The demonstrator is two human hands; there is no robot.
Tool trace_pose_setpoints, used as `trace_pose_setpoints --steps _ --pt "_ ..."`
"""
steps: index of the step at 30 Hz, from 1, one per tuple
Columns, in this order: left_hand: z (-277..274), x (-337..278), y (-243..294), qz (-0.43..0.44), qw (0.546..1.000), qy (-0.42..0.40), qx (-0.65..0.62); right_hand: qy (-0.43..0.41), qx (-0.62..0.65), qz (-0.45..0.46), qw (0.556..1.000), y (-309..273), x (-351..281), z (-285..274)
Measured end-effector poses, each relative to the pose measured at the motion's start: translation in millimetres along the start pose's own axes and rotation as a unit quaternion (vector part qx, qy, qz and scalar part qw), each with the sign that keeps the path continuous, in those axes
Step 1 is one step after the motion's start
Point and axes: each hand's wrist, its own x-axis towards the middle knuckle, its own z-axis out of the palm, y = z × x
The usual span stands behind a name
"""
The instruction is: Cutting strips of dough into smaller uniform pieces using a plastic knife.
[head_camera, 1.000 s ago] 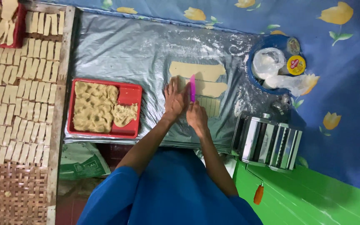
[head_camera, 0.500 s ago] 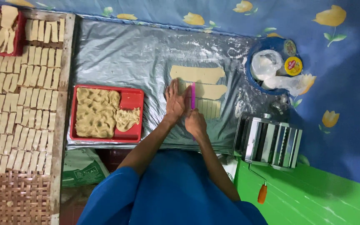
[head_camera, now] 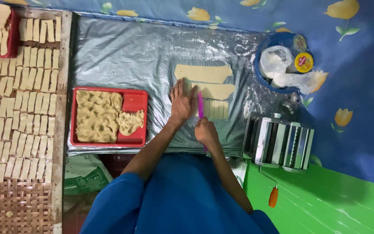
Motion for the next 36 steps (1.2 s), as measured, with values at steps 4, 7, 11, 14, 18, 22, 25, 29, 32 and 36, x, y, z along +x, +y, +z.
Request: trace_pose_setpoints --steps 4,7,11,14,18,22,25,29,32,36 --pt "-21 -4 10 -0.012 1.0 -0.004 -0.004 -0.001 0.044 -0.026 0.999 -18 3 -18" --pt "-10 -4 5 -0.016 1.0 -0.006 -0.001 0.002 0.1 -0.055 0.993 -17 30 -17" --pt "-14 -5 9 -0.018 0.999 -0.016 0.029 0.022 0.077 -0.054 0.995 -42 12 -35" --pt "-6 -4 3 -0.01 0.999 -0.016 0.028 0.044 0.089 -0.044 0.994 -36 5 -42" --pt "0 -1 7 0.014 0.999 -0.023 0.031 0.103 0.087 -0.067 0.989 -4 29 -24" --pt "-7 -4 19 0.018 0.999 -0.022 0.033 0.113 0.076 -0.064 0.989 8 39 -17" --pt "-11 -3 22 0.014 0.999 -0.024 0.045 0.098 0.071 -0.05 0.991 -10 18 -34" --pt "-16 -2 25 0.005 0.998 -0.038 0.044 0.085 0.073 -0.054 0.992 -19 9 -44" --pt "-8 0 21 0.004 0.999 -0.039 0.036 0.089 0.062 -0.061 0.992 14 50 -15" --pt "-8 0 22 0.001 0.998 -0.048 0.042 0.088 0.048 -0.043 0.994 -1 33 -23"
